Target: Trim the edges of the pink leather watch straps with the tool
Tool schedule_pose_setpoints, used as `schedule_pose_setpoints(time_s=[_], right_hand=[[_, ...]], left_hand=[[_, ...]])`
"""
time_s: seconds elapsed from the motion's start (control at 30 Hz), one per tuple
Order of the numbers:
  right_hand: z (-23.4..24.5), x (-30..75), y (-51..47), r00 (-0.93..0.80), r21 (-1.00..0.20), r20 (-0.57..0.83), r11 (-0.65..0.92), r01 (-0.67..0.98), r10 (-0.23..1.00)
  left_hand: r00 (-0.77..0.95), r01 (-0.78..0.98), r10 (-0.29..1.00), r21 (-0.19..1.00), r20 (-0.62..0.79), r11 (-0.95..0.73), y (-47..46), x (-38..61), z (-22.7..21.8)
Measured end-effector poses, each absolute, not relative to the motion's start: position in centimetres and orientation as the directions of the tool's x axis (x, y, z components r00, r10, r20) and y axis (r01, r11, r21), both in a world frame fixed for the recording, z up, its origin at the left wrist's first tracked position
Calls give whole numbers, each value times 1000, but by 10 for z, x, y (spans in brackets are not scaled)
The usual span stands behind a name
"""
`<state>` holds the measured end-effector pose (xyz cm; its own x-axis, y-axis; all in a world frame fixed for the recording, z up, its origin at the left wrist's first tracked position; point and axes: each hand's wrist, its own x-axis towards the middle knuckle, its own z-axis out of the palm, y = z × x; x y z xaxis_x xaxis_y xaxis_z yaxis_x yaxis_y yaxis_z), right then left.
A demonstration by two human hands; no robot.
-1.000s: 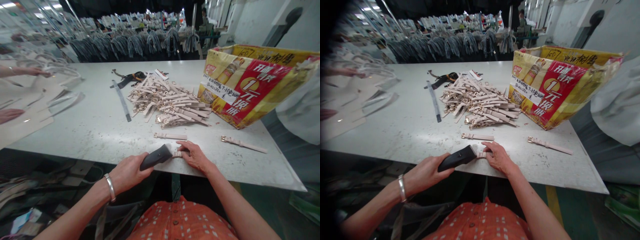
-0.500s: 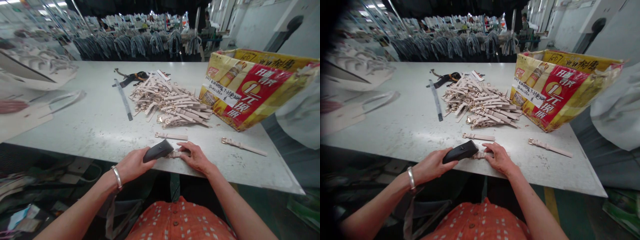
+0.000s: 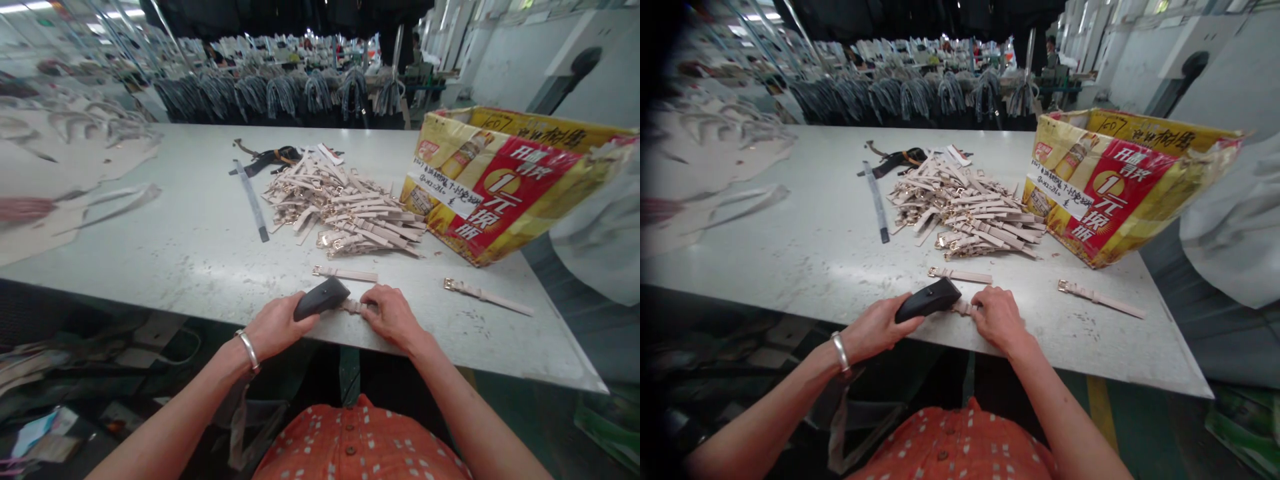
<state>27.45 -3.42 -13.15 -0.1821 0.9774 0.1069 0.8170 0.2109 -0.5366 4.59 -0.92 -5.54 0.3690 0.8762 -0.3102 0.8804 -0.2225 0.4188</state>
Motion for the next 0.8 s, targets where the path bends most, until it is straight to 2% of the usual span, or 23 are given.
schedule_pose_setpoints(time_s=[0.2,0.4,0.6,0.8], right_hand=[[-144,271,-54,-242,-508,331,388,769,912],[-149,280,-64,-326,-615,389,506,605,862],[-147,283,-62,-258,-716,337,424,554,905],[-148,287,-59,-242,-769,247,342,540,938]], left_hand=[[404,876,860,404,-312,-264,-20,31,-41],[445,882,807,349,-388,-318,-31,34,-38],[476,876,749,321,-461,-359,-35,40,-44],[503,860,756,334,-418,-386,-25,64,-46]])
